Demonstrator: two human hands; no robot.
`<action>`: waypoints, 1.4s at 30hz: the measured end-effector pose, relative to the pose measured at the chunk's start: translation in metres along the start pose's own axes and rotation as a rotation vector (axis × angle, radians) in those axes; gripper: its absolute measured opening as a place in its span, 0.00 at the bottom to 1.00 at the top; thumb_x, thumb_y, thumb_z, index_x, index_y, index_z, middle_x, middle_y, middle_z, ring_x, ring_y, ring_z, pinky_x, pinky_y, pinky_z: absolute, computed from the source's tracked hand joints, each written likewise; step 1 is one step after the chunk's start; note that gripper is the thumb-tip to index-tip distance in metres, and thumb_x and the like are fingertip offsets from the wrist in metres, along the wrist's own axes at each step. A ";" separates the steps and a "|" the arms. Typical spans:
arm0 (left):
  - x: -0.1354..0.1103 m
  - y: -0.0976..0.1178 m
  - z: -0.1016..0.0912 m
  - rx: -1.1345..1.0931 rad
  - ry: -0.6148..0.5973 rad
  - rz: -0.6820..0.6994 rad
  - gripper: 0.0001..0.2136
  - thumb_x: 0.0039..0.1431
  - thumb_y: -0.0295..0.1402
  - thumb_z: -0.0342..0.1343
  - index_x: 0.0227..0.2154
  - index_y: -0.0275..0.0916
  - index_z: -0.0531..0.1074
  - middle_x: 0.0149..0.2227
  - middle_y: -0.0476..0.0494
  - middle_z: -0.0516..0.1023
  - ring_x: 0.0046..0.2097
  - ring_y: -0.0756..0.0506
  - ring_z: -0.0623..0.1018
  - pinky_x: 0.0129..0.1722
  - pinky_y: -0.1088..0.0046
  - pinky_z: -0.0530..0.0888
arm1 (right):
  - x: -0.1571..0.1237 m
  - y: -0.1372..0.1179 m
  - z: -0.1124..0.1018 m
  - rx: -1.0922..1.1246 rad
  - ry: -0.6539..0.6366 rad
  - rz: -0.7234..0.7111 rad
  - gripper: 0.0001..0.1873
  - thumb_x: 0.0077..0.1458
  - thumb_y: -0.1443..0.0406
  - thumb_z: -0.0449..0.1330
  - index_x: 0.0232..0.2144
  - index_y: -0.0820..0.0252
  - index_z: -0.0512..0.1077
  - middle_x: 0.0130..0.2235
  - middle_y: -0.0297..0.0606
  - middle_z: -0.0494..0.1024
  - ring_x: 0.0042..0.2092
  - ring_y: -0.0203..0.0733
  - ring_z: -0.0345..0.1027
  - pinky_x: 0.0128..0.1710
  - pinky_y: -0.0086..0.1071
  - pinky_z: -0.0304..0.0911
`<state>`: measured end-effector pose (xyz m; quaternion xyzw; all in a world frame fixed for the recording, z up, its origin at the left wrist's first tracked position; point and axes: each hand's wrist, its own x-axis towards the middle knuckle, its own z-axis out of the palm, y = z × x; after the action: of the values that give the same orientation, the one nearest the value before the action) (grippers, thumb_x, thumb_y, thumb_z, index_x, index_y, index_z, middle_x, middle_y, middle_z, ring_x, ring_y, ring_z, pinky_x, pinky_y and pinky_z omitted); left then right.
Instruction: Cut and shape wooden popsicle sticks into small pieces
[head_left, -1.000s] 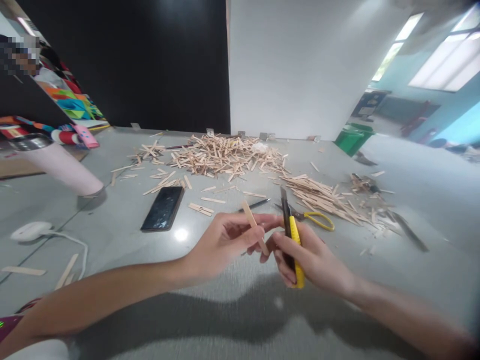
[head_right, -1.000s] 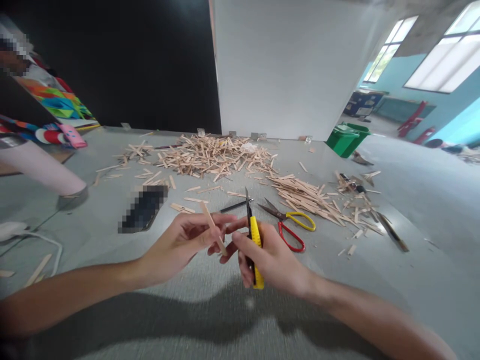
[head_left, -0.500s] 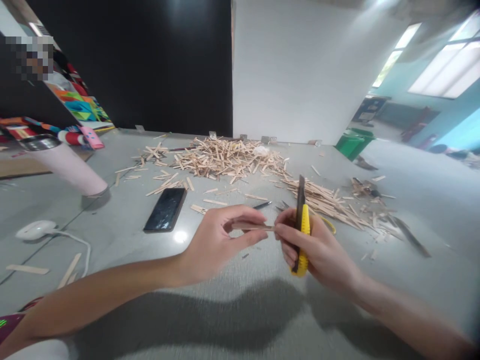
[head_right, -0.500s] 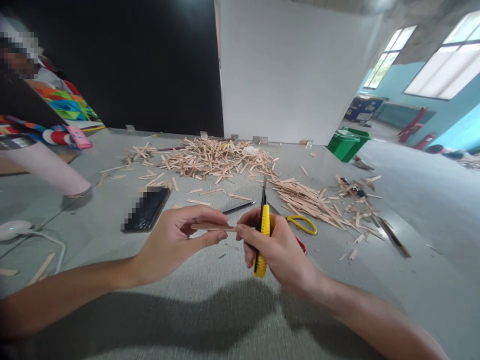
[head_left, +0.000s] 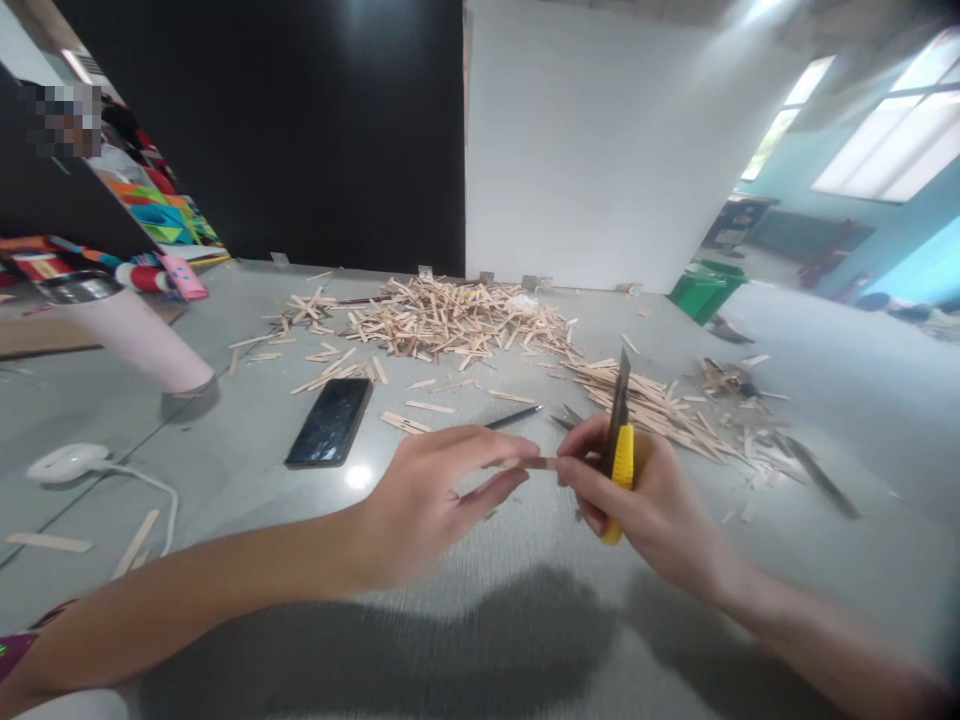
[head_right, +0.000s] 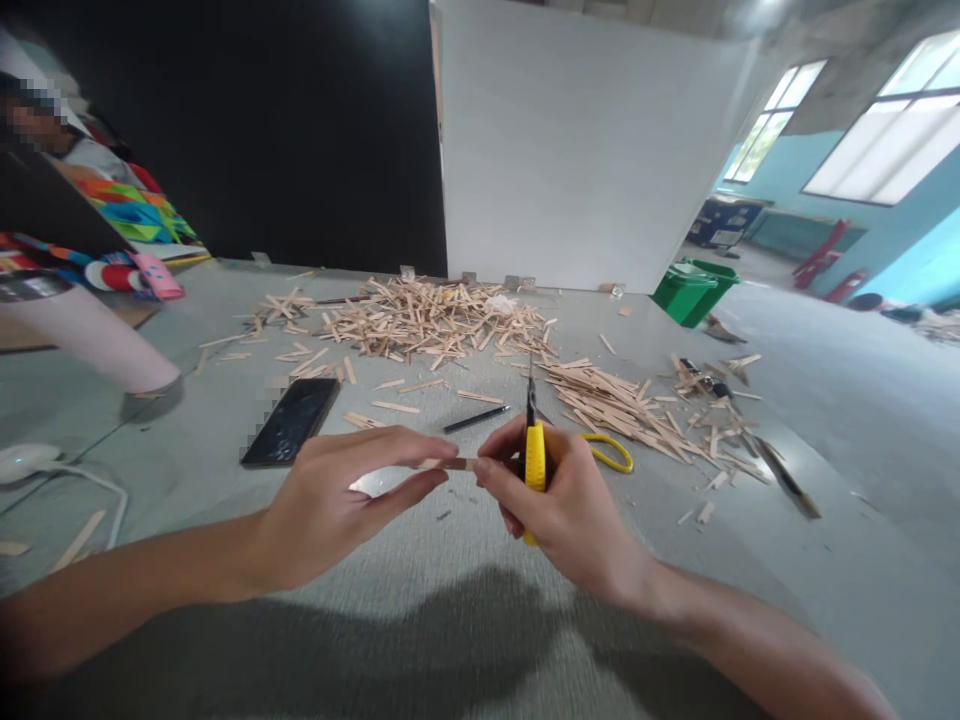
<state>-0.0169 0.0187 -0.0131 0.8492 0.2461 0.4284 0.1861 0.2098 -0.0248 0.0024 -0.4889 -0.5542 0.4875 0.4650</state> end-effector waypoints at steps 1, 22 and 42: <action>-0.001 0.000 0.000 0.012 -0.008 0.034 0.07 0.70 0.25 0.64 0.47 0.42 0.79 0.43 0.48 0.88 0.42 0.48 0.87 0.45 0.76 0.79 | 0.000 0.000 0.000 -0.011 -0.008 -0.001 0.15 0.57 0.56 0.76 0.34 0.58 0.75 0.20 0.26 0.70 0.20 0.33 0.62 0.19 0.26 0.60; -0.004 -0.013 0.003 0.090 -0.133 0.060 0.04 0.76 0.28 0.57 0.44 0.41 0.76 0.39 0.48 0.86 0.36 0.48 0.84 0.39 0.75 0.76 | -0.001 0.008 -0.001 -0.262 0.024 -0.093 0.09 0.62 0.59 0.69 0.34 0.56 0.75 0.24 0.27 0.71 0.23 0.35 0.64 0.23 0.30 0.60; -0.011 -0.014 0.019 0.511 -0.355 0.303 0.13 0.59 0.14 0.48 0.43 0.33 0.67 0.37 0.35 0.78 0.36 0.39 0.79 0.36 0.62 0.80 | 0.001 0.016 0.001 -0.257 0.009 -0.111 0.10 0.65 0.59 0.65 0.35 0.56 0.73 0.21 0.24 0.67 0.21 0.34 0.60 0.22 0.32 0.57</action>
<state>-0.0108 0.0215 -0.0385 0.9566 0.1804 0.2214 -0.0584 0.2097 -0.0236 -0.0141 -0.5155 -0.6361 0.3837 0.4272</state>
